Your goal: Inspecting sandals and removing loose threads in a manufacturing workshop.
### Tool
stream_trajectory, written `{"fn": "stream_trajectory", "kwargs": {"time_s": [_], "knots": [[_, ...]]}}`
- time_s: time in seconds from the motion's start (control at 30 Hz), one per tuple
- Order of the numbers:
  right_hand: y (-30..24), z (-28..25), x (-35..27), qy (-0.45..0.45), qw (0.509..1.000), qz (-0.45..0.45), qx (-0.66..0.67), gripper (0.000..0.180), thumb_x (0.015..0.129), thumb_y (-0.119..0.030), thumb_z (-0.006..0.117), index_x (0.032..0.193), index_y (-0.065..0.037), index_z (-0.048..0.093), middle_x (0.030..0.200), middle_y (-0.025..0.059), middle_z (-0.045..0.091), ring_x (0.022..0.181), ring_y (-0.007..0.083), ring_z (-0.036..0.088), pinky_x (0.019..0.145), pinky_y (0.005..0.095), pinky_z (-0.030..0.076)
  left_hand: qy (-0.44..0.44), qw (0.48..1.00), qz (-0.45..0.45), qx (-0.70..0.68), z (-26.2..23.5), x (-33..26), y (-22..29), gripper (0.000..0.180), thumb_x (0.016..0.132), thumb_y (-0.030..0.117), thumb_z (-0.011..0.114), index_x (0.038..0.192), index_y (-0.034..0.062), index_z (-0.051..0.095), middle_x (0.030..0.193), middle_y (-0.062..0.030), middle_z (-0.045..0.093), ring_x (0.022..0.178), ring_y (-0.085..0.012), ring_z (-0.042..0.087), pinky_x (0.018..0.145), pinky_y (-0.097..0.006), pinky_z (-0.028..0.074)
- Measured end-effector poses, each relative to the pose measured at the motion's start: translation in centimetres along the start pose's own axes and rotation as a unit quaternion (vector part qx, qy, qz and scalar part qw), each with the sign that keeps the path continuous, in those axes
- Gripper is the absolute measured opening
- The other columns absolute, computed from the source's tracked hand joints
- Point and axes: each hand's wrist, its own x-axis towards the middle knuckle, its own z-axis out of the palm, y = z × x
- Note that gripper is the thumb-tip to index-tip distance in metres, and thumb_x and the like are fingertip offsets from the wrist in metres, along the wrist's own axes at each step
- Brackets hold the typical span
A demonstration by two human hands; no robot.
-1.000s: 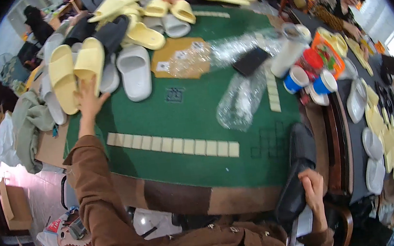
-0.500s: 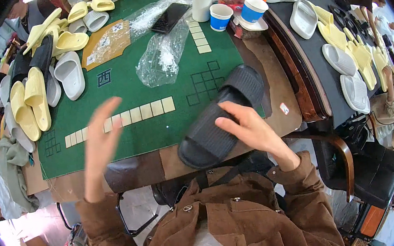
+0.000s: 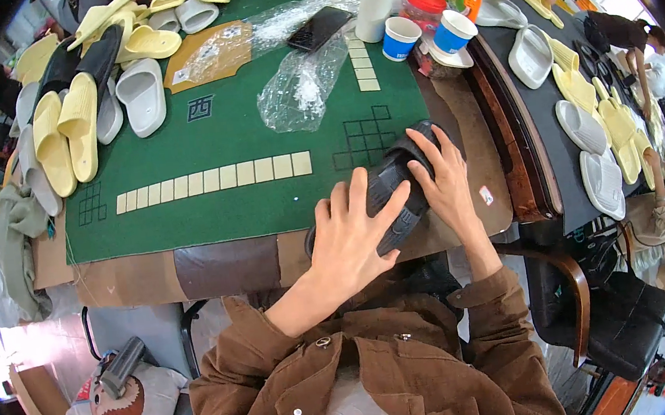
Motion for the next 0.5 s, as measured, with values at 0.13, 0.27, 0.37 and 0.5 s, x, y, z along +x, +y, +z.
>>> {"fn": "stream_trajectory", "kwargs": {"time_s": [0.13, 0.27, 0.37, 0.5], "knots": [[0.3, -0.9, 0.4, -0.024, 0.999, 0.001, 0.022, 0.044, 0.087, -0.028, 0.061, 0.131, -0.026, 0.054, 0.138, 0.018, 0.043, 0.123, 0.0375, 0.043, 0.102, 0.0475, 0.033, -0.008, 0.999, 0.019, 0.037, -1.4, -1.1, 0.2, 0.094, 0.054, 0.029, 0.084, 0.136, 0.0257, 0.04, 0.13, -0.0231, 0.035, 0.108, -0.0398, 0.046, 0.083, -0.05, 0.042], [3.3, -2.3, 1.5, -0.064, 0.995, -0.014, 0.072, 0.045, 0.091, -0.021, 0.056, 0.135, -0.016, 0.05, 0.141, 0.0168, 0.042, 0.131, 0.0333, 0.039, 0.108, 0.0404, 0.029, -0.08, 0.994, 0.074, -0.016, -5.2, -3.8, -3.3, 0.096, 0.058, 0.019, 0.081, 0.142, 0.0257, 0.036, 0.131, -0.0242, 0.036, 0.113, -0.0421, 0.044, 0.094, -0.052, 0.038], [5.4, -3.2, 2.0, -0.096, 0.978, 0.006, 0.185, 0.056, 0.083, 0.001, 0.057, 0.138, -0.009, 0.045, 0.143, 0.0142, 0.042, 0.136, 0.0295, 0.034, 0.112, 0.0369, 0.025, -0.146, 0.986, 0.061, 0.055, -8.0, -5.8, -6.7, 0.093, 0.063, 0.005, 0.072, 0.144, 0.0276, 0.034, 0.145, -0.011, 0.034, 0.133, -0.0359, 0.033, 0.108, -0.058, 0.024], [7.0, -4.0, 2.7, -0.147, 0.98, -0.059, 0.121, 0.068, 0.073, 0.015, 0.054, 0.136, -0.007, 0.046, 0.142, 0.0124, 0.044, 0.137, 0.0277, 0.033, 0.113, 0.0357, 0.024, -0.142, 0.973, 0.039, 0.177, -8.5, -6.9, -9.2, 0.084, 0.072, -0.01, 0.054, 0.143, 0.0291, 0.036, 0.147, -0.0002, 0.036, 0.138, -0.032, 0.028, 0.108, -0.062, 0.023]]}}
